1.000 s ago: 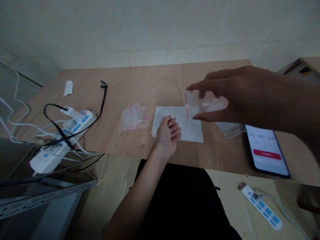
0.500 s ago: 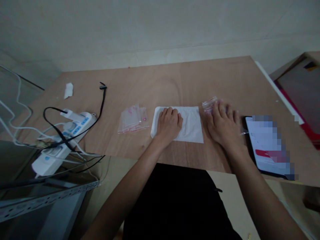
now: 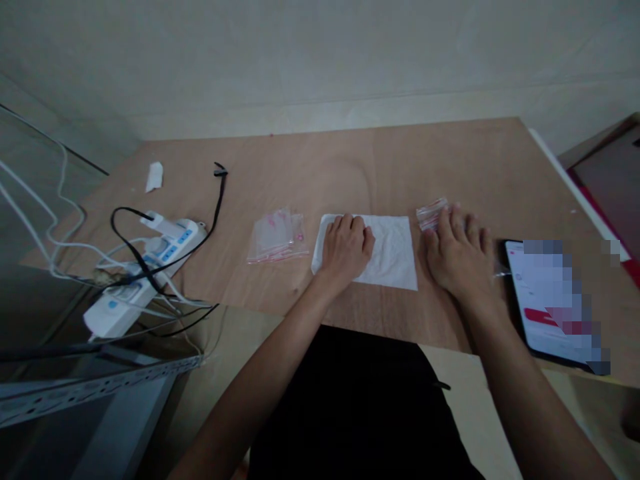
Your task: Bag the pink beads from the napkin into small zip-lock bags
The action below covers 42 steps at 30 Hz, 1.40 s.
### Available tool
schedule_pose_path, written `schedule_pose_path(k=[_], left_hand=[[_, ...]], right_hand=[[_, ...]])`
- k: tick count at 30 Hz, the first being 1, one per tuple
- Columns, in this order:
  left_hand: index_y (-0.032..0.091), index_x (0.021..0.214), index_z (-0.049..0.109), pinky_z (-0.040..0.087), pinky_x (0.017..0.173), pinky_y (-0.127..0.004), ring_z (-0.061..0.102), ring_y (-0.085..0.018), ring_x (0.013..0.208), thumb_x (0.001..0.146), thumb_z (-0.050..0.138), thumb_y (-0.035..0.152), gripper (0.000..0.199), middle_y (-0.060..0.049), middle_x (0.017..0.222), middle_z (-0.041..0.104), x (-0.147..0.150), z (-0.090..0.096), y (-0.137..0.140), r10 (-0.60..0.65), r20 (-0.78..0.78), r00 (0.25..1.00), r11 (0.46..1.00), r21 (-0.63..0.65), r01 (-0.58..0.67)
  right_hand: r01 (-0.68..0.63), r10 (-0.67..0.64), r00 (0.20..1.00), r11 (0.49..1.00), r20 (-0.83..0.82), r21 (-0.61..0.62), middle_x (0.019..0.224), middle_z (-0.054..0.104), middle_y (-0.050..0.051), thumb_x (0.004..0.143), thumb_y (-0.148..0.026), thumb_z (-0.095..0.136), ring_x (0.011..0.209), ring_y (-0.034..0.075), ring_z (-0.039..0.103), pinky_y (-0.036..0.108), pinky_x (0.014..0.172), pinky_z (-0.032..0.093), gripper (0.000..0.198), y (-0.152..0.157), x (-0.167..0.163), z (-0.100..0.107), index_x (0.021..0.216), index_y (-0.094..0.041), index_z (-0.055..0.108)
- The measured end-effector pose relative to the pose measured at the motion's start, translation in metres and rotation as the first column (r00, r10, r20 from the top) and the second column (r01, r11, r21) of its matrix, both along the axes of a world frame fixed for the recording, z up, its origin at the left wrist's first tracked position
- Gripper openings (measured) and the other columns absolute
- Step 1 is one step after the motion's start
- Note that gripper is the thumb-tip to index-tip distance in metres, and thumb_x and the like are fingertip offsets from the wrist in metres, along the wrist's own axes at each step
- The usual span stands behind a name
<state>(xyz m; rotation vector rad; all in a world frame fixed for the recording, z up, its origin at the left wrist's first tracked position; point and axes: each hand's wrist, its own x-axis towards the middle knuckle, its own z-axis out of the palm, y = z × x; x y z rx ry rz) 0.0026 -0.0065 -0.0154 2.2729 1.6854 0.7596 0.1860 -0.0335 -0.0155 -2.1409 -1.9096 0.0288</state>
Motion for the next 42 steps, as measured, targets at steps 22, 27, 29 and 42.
schedule_pose_path(k=[22, 27, 29, 42], left_hand=[[0.020, 0.112, 0.068, 0.048, 0.096, -0.043, 0.067, -0.029, 0.107, 0.089, 0.054, 0.043, 0.035, -0.011, 0.118, 0.072, -0.173, 0.030, -0.042, 0.103, -0.206, 0.973, 0.977, -0.163, -0.138], [0.023, 0.112, 0.068, 0.050, 0.089, -0.038, 0.070, -0.028, 0.101, 0.093, 0.046, 0.043, 0.035, -0.008, 0.113, 0.074, -0.174, 0.036, -0.043, 0.042, -0.262, 0.964, 0.972, -0.214, -0.101], [0.023, 0.111, 0.068, 0.050, 0.085, -0.036, 0.070, -0.028, 0.097, 0.095, 0.041, 0.043, 0.038, -0.008, 0.110, 0.075, -0.174, 0.038, -0.043, 0.040, -0.303, 0.952, 0.971, -0.214, -0.109], [0.020, 0.095, 0.074, 0.051, 0.072, -0.039, 0.071, -0.026, 0.078, 0.089, 0.054, 0.037, 0.027, -0.006, 0.089, 0.078, -0.189, 0.074, -0.048, 0.425, -0.173, 0.889, 0.903, 0.153, -0.402]], right_hand=[[0.110, -0.066, 0.968, 0.979, -0.244, 0.174, 0.162, 0.018, 0.017, 0.100, -0.046, 0.020, 0.150, 0.039, 0.005, 0.070, 0.115, 0.005, 0.066, -0.009, -0.001, 0.013, 0.154, -0.009, 0.024], [0.113, -0.062, 0.965, 0.976, -0.256, 0.188, 0.162, 0.018, 0.015, 0.100, -0.046, 0.019, 0.150, 0.039, 0.006, 0.073, 0.113, 0.007, 0.064, -0.011, 0.000, 0.013, 0.152, -0.011, 0.031], [0.110, -0.060, 0.964, 0.977, -0.259, 0.183, 0.162, 0.019, 0.014, 0.099, -0.047, 0.020, 0.150, 0.039, 0.006, 0.074, 0.112, 0.007, 0.063, -0.011, 0.000, 0.013, 0.151, -0.013, 0.033], [0.082, 0.013, 0.959, 0.944, -0.285, 0.319, 0.162, 0.022, 0.009, 0.100, -0.045, 0.025, 0.149, 0.043, 0.007, 0.078, 0.109, 0.011, 0.053, -0.016, 0.004, 0.014, 0.146, -0.026, 0.042]])
